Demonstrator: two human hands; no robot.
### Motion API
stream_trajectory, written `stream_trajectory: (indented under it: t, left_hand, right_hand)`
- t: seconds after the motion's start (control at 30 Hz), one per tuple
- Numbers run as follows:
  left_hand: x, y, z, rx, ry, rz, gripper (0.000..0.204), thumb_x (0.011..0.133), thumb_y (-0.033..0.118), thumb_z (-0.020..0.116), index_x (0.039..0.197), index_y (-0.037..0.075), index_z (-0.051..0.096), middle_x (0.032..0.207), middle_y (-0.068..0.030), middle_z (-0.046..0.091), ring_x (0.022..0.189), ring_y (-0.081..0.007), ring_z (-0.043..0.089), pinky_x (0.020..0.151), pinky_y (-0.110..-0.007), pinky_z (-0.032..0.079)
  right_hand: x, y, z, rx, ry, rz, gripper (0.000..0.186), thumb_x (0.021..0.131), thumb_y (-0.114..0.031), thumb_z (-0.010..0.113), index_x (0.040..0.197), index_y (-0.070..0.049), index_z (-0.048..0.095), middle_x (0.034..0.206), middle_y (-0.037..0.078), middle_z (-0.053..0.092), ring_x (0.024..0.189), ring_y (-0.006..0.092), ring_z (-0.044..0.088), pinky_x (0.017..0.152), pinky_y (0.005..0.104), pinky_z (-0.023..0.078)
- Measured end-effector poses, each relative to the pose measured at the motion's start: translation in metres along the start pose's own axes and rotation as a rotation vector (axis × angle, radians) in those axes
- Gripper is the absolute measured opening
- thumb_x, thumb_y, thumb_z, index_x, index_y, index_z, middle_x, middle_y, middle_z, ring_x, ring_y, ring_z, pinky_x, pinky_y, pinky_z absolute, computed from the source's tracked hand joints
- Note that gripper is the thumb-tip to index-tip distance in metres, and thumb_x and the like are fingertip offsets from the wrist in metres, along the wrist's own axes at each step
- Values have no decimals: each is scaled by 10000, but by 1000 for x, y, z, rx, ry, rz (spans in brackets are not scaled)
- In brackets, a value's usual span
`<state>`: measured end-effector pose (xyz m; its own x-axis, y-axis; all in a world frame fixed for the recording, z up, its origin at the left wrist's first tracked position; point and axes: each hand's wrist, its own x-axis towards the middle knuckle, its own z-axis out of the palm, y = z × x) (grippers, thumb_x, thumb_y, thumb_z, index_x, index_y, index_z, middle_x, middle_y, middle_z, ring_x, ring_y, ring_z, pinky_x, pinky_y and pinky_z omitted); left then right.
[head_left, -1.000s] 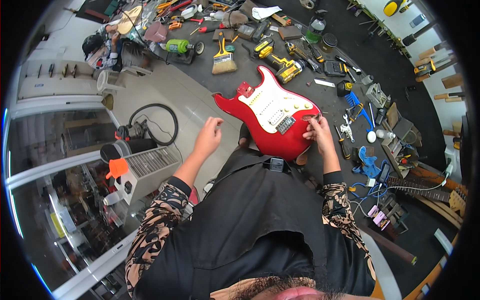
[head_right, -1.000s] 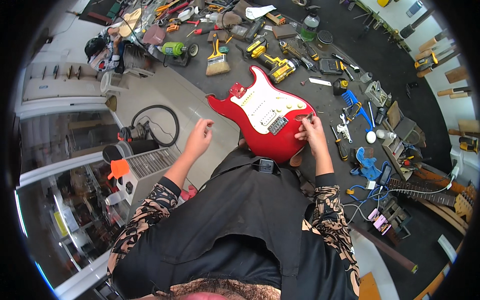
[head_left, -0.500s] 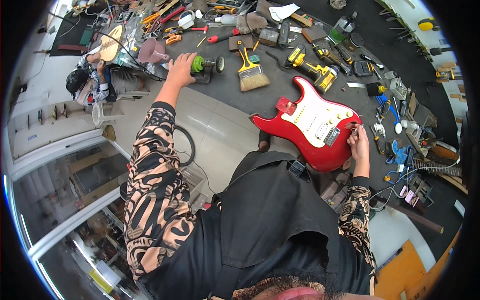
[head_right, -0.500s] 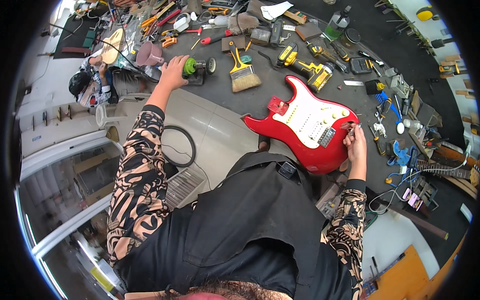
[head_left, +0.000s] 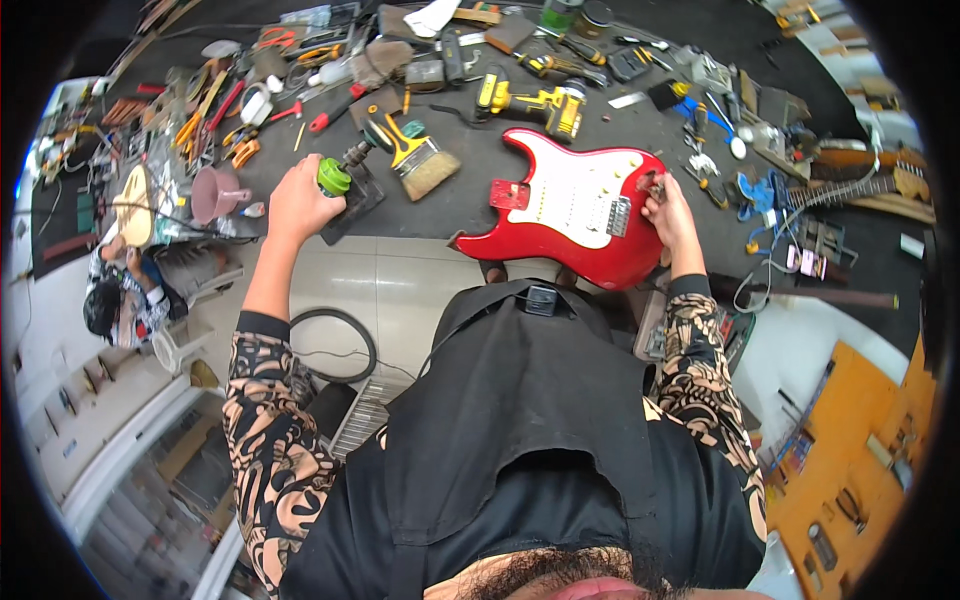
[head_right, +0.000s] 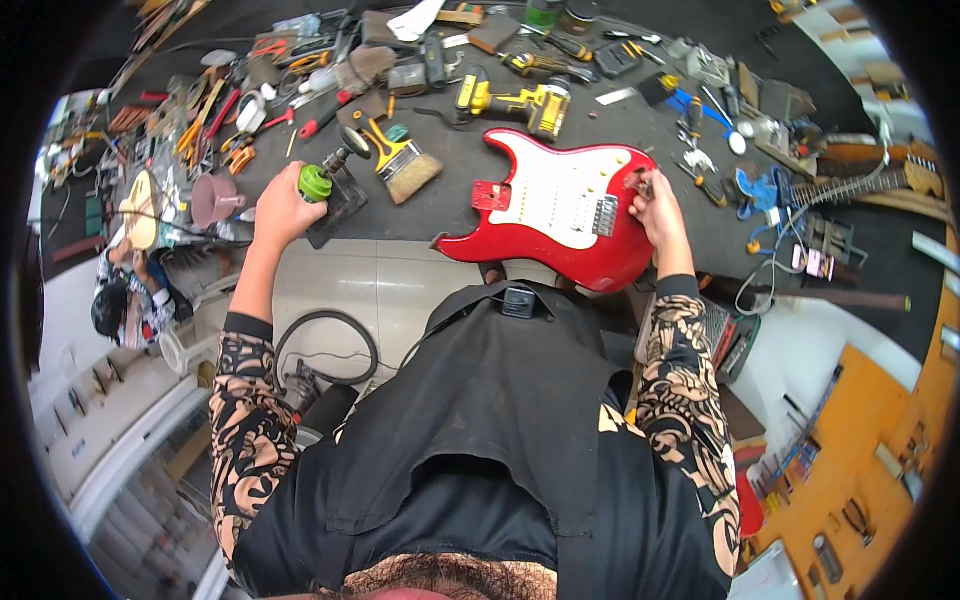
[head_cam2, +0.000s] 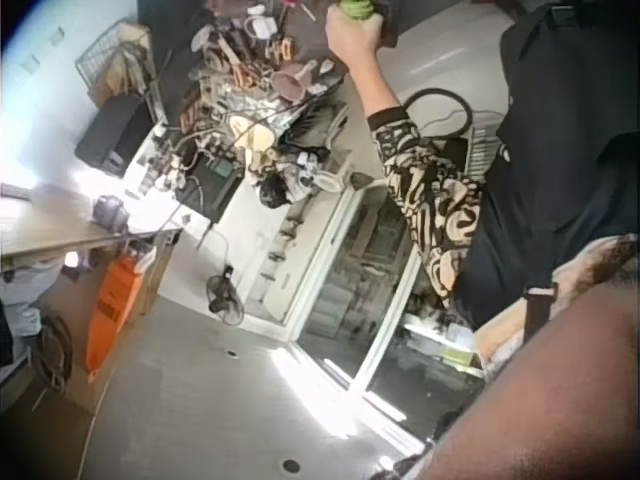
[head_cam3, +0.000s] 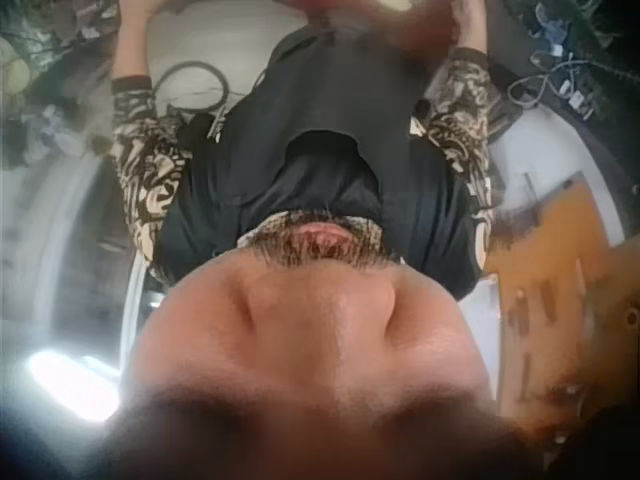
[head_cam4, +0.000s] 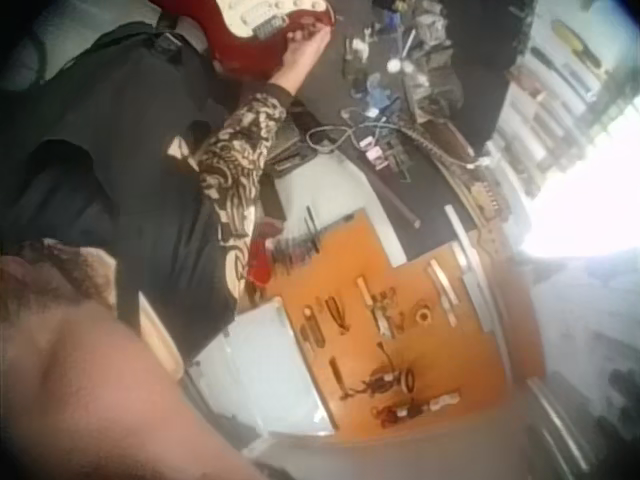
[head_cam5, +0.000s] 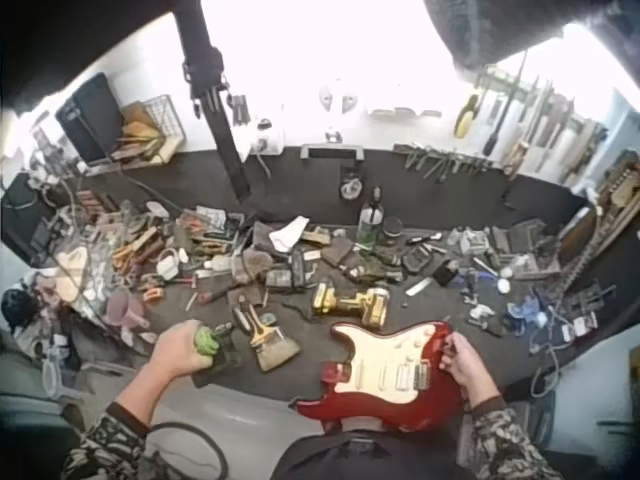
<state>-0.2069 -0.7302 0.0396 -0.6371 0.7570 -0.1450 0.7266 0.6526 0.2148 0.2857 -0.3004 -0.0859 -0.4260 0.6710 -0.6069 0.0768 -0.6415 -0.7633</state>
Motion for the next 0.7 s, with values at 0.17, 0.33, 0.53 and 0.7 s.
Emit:
stream_trajectory:
  t: [0.17,0.33,0.53,0.7]
  left_hand:
    - [4,81,-24,-205,-206,-141,646,704,384,828,1226,44,658,1125,-233,772,1100,-420,742,945,-496,577]
    - [20,129,-18,-318,-248,-217,723,683,457,852,1234,27,663,1145,-243,780,1096,-413,757,958,-483,587]
    - [4,157,-5,-414,-194,-322,751,667,452,903,1210,-5,659,1133,-233,768,1057,-375,759,946,-442,585]
    - [1,167,22,-759,-180,-346,754,672,400,937,1212,-44,652,1116,-205,758,1041,-312,752,929,-406,580]
  right_hand:
    - [2,3,13,-73,4,-99,266,1171,-410,521,1114,-167,613,995,-11,669,789,92,578,713,298,515]
    - [2,10,7,60,-27,-122,278,1121,-384,636,1240,-133,633,1073,30,714,855,148,666,722,310,546]
    - [-8,4,11,30,-167,-59,189,1099,-255,680,1223,-121,633,1069,26,701,885,161,711,772,312,591]
    - [-15,-10,14,-3,-292,27,138,1071,-176,700,1170,-144,610,1063,38,695,877,211,769,725,324,642]
